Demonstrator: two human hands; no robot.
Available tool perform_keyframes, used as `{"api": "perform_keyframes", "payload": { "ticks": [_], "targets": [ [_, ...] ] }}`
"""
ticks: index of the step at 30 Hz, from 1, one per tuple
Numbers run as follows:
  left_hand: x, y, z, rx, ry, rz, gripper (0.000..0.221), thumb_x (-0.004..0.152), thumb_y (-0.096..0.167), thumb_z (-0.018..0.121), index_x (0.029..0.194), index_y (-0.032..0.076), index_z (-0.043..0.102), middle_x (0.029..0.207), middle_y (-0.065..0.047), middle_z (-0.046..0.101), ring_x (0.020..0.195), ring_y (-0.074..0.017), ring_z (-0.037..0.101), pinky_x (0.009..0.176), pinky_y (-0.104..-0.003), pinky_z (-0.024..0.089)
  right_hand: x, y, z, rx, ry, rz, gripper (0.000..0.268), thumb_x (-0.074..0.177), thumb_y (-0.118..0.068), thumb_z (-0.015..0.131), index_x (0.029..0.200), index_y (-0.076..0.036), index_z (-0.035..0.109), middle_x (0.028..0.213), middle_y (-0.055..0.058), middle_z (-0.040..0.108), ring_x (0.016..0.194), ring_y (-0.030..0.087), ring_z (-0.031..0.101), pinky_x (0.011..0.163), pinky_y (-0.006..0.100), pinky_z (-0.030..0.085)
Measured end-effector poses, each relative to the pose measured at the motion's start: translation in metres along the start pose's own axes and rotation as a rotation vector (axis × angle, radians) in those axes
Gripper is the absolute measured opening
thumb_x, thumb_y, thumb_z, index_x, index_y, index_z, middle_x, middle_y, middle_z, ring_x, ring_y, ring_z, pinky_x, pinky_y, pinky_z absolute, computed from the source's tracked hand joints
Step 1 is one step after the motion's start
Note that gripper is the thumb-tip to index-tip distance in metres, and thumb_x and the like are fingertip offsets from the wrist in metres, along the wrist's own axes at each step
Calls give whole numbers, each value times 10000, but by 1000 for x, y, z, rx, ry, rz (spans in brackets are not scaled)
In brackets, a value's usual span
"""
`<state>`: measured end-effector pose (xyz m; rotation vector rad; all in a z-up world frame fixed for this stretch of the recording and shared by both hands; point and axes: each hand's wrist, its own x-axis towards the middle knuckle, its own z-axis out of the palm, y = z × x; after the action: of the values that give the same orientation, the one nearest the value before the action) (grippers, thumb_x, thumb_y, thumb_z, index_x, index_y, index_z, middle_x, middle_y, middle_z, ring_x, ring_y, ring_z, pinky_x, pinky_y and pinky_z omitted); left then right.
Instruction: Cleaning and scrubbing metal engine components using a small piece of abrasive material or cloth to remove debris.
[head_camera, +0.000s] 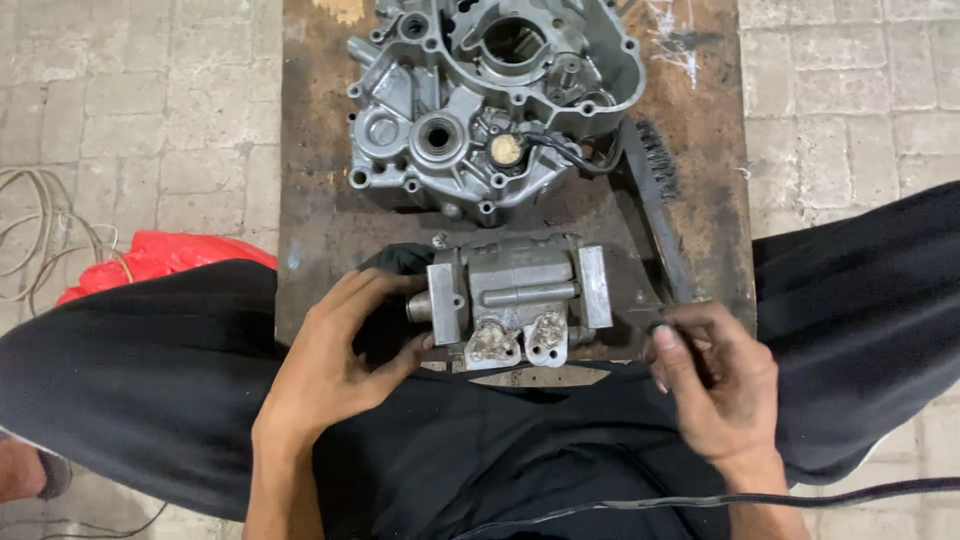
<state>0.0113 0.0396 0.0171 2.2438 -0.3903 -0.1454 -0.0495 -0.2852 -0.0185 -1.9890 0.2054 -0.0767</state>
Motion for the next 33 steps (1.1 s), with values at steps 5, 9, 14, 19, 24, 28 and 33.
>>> {"api": "perform_keyframes", "payload": {
  "ticks": [5,9,14,19,24,28,33],
  "targets": [
    [2,-5,5,22,28,-17,383,743,63,790,1113,14,701,1040,-77,747,888,-228,683,806,-322,534,-10,-2,13,-91,-42,-199,155,855,6,703,1000,-13,652,720,40,738,536,97,647,499,211,506],
    [2,-9,6,45,37,-33,370,731,51,807,1086,6,714,999,-62,757,850,-205,669,750,-304,532,-7,-17,18,-280,8,-350,140,816,18,742,947,-13,702,698,35,677,479,133,510,477,257,418],
    [2,-10,6,62,37,-14,395,708,7,776,1096,8,707,1011,-69,756,857,-219,672,765,-313,531,7,-20,18,-326,-22,-531,187,803,49,743,972,-2,680,733,44,622,499,159,463,497,292,397],
    [0,-11,7,55,40,-47,395,723,33,782,1111,16,706,1014,-75,747,822,-215,679,731,-305,531,10,-20,9,-384,-102,-579,227,784,43,741,1003,-4,703,738,37,629,483,172,479,490,319,416],
    [-1,-7,8,45,49,-80,389,738,17,769,1121,12,705,1019,-78,739,815,-205,688,726,-293,536,11,-18,11,-473,-52,-684,293,735,92,721,1018,17,707,858,88,651,620,222,558,598,332,479],
    [-1,-12,8,47,66,-41,380,737,29,777,1109,17,703,1006,-70,742,794,-210,674,702,-301,530,12,-22,7,-460,-124,-668,283,748,66,728,1021,-5,708,823,50,657,562,193,530,539,327,451],
    [-1,-10,8,46,59,-65,397,720,15,772,1110,5,699,1033,-87,749,840,-229,716,750,-315,552,12,-25,14,-451,-29,-706,260,761,106,725,1006,21,705,774,61,593,572,199,493,554,326,434]
  ]
}}
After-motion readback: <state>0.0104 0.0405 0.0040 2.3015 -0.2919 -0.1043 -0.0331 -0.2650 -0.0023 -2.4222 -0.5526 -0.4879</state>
